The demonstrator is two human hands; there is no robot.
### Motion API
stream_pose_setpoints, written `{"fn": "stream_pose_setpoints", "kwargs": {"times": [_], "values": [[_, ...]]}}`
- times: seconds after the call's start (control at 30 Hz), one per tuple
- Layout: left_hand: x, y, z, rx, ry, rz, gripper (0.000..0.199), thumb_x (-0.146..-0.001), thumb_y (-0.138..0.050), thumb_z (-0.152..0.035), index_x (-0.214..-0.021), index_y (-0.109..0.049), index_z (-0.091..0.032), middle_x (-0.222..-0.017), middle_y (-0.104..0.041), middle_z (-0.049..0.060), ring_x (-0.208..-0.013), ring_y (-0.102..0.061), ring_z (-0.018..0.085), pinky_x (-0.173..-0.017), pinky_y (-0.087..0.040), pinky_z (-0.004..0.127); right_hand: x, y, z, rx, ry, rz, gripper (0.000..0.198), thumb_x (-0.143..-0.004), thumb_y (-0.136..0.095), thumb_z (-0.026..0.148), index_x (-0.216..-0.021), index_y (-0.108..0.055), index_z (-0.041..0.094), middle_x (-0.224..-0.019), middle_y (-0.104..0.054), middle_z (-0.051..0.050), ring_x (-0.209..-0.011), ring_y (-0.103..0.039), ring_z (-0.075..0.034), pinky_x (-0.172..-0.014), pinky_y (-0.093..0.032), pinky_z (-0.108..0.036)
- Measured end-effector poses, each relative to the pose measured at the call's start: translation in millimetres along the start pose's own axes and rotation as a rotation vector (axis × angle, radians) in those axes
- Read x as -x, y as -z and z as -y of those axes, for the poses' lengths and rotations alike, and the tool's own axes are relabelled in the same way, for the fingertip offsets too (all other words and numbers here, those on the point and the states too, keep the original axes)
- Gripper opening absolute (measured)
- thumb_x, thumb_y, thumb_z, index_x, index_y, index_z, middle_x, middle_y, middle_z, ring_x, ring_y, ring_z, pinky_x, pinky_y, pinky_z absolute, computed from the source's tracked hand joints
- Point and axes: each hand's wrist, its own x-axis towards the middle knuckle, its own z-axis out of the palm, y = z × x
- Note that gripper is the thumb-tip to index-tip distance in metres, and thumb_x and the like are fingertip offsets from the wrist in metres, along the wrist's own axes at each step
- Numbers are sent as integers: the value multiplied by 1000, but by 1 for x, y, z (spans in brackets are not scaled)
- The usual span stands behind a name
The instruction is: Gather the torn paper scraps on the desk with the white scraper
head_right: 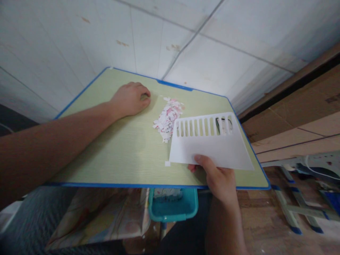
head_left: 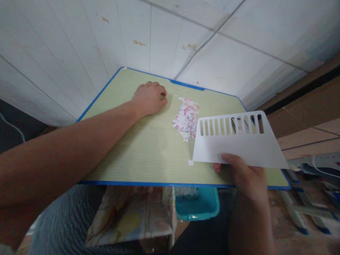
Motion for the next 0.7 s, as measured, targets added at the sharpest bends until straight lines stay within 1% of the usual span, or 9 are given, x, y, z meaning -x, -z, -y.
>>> {"fn": "stream_pose_setpoints", "kwargs": {"times": [0.1,0.27,0.4,0.57,0.7], "values": [[0,0,0,-20,-2,6,45,-106,-64,-44,-141,-86,-27,-150,-80,13,-145,-67,41,-127,-50,56,0,1,-1,2,26,23,38,-94,-87,35,-59,-74,27,-61,-72,-3,-62,-71,-26,-73,-64,-40],[1,1,0,-11,-9,1,43,-108,-60,-43,-138,-86,-27,-148,-81,13,-144,-67,40,-125,-51,56,1,5,-1,-7,25,80,40,-95,-87,35,-58,-76,27,-63,-75,-4,-64,-73,-27,-73,-64,-40],[1,1,0,-3,0,-1,43,-108,-58,-42,-137,-86,-26,-148,-80,14,-144,-67,40,-126,-51,57,4,7,-1,16,9,82,35,-93,-87,33,-59,-79,26,-63,-77,-5,-63,-74,-26,-72,-66,-39],[0,1,1,13,-5,-3,42,-106,-63,-44,-139,-86,-29,-147,-81,14,-144,-67,42,-126,-52,59,6,7,2,-32,-36,80,28,-84,-87,29,-57,-80,25,-59,-75,-5,-56,-72,-25,-62,-64,-37],[1,2,1,18,-11,0,43,-108,-60,-43,-138,-87,-28,-146,-81,13,-145,-67,41,-126,-52,58,5,4,2,-88,-40,39,26,-84,-88,30,-59,-80,25,-59,-74,-5,-61,-73,-26,-68,-64,-38]]}}
